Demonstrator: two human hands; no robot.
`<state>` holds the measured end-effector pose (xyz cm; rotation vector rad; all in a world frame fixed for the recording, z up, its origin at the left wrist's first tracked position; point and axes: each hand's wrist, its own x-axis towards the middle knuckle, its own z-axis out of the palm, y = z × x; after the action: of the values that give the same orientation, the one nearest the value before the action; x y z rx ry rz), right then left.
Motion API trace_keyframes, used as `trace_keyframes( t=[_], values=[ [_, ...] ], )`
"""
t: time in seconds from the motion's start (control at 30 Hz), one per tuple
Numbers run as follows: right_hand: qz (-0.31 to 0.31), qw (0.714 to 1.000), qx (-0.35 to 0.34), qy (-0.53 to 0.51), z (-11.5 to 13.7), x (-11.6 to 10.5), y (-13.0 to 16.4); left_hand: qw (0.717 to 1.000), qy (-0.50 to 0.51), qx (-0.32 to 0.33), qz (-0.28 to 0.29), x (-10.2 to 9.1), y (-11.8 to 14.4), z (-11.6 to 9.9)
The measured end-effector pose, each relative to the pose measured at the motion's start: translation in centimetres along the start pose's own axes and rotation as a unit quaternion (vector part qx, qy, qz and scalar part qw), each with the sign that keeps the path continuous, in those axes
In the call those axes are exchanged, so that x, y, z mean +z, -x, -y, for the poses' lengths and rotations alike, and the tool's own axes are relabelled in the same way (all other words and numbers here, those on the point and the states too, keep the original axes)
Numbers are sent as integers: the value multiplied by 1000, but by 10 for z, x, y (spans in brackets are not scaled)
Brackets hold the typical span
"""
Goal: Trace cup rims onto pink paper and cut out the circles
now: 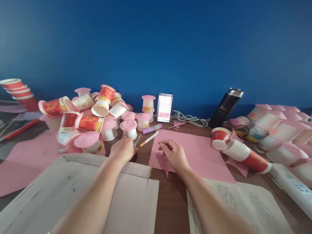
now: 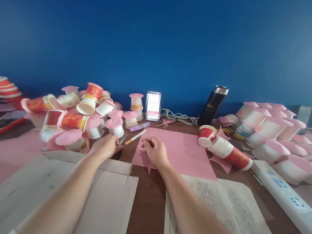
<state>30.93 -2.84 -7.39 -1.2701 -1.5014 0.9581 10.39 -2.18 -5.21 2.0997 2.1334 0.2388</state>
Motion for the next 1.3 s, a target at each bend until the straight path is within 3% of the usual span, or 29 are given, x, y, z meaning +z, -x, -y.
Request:
trace_keyframes(
  t=[0.1,0.27,0.4,0.5,0.6,0.7,0.77,0.83,0.97,1.07,1.17,1.23,1.3],
  values=[
    [9,1000,-18,4,-1,0,0,1000,4,-13,18,0,0,-3],
    [13,999,-29,21,-3,0,1,1000,-11,1,-13,-2,2,-6],
    [8,999,-29,27,-4,1,0,999,37,-26,-3,-7,5,-6],
    [6,1000,-14,15,-4,1,0,990,119,-8,-81,-11,3,-5],
    [39,999,-4,-12,0,1,2,941,305,22,-143,-11,-3,-6],
    [112,992,-10,-55,9,1,8,858,501,7,-117,-3,-7,-14],
    [155,984,-21,-84,15,2,11,808,580,-9,-100,5,-6,-24],
    [167,980,-25,-102,17,2,13,787,608,-17,-103,12,-3,-36],
    [155,984,13,-91,15,1,12,814,568,48,-112,13,9,-55],
    [134,987,23,-81,12,-1,8,838,521,89,-135,12,13,-56],
    [22,994,38,-99,12,-4,3,892,417,76,-159,18,10,-48],
    [-64,988,67,-126,10,-6,-1,943,293,71,-144,24,9,-44],
    [-132,977,91,-144,7,-9,-5,973,179,78,-125,31,10,-45]
  ],
)
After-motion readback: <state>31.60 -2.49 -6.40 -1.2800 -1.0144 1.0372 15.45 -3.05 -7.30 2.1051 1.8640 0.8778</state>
